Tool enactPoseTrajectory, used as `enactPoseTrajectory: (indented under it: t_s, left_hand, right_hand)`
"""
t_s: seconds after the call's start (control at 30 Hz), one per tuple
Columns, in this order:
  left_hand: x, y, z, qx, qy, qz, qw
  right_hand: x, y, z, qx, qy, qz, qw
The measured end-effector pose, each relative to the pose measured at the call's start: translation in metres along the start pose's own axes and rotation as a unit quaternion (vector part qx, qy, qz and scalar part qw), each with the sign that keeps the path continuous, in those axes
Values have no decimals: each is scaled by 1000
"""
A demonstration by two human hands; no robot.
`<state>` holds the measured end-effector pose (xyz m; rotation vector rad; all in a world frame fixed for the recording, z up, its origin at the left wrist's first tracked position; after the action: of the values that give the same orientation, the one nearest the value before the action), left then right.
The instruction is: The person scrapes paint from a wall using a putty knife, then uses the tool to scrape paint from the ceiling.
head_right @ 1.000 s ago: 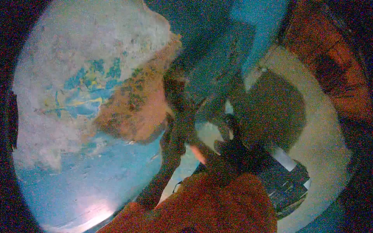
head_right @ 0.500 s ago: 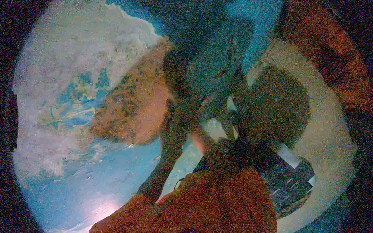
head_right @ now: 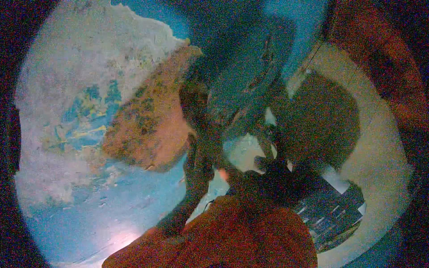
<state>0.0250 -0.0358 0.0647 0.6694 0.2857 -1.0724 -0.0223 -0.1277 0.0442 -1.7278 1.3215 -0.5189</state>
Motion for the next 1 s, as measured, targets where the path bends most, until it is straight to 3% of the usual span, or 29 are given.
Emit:
enactPoseTrajectory:
  t_s: [0.03, 0.1, 0.17, 0.23, 0.33, 0.37, 0.4, 0.47, 0.5, 0.57, 0.63, 0.77, 0.83, 0.87, 0.93, 1.0]
  left_hand:
    - [17, -13, 17, -54, -87, -32, 994]
    - [30, -31, 45, -28, -129, -44, 990]
    - [14, -27, 44, -5, -165, -48, 985]
    - [-10, -1, 3, -84, -2, 10, 996]
    - [-6, 2, 4, -53, 50, -30, 997]
    - [-4, -11, 45, 165, -324, -32, 931]
    - [1, -19, 52, 169, -323, -34, 931]
    - [9, -34, 52, -63, -170, -85, 980]
    - [-4, -30, 40, -104, -83, -45, 990]
    - [-16, -17, 4, -138, -62, -20, 988]
    - [-19, -13, 1, -156, -19, 14, 987]
    - [6, -27, 25, -119, -69, -28, 990]
    - [28, -31, 44, -11, -196, -45, 979]
    - [29, -26, 45, -11, -195, -39, 980]
    - [19, -18, 24, 7, -33, -74, 997]
    - [12, -11, 22, -46, -66, -49, 996]
  right_hand:
    - [4, -3, -14, 1, 0, 2, 1000]
    - [17, -12, -73, -36, 0, 73, 997]
    - [17, -12, -80, -60, -9, 105, 993]
    - [21, -7, -58, -45, -9, 94, 994]
    - [16, 5, -15, 0, -35, 93, 995]
    - [15, 8, -7, 15, -44, 92, 995]
    - [14, 10, -25, 18, -44, 94, 994]
    - [12, -12, -78, 79, -54, -125, 987]
    - [6, -13, -71, 65, -48, -117, 990]
    - [5, -4, -24, 12, -26, -1, 1000]
    - [6, 0, -15, 2, -26, 24, 999]
    - [17, -8, -67, -10, -11, 29, 999]
    - [27, -16, -84, -20, 8, 61, 998]
    - [28, -20, -85, -25, 15, 67, 997]
    - [14, -21, -64, -38, 15, 73, 996]
    - [1, -21, -35, -64, 34, 77, 994]
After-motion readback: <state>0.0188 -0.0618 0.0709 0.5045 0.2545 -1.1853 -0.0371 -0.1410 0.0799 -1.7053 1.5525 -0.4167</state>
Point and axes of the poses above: each hand's wrist, its own x-axis towards the middle knuckle, its own y-axis out of the back of the hand, z = x × y, the point moved 6 cm from there along x, towards the middle knuckle, and after that the axes turned 3 degrees about -y, right-handed, at the moved point
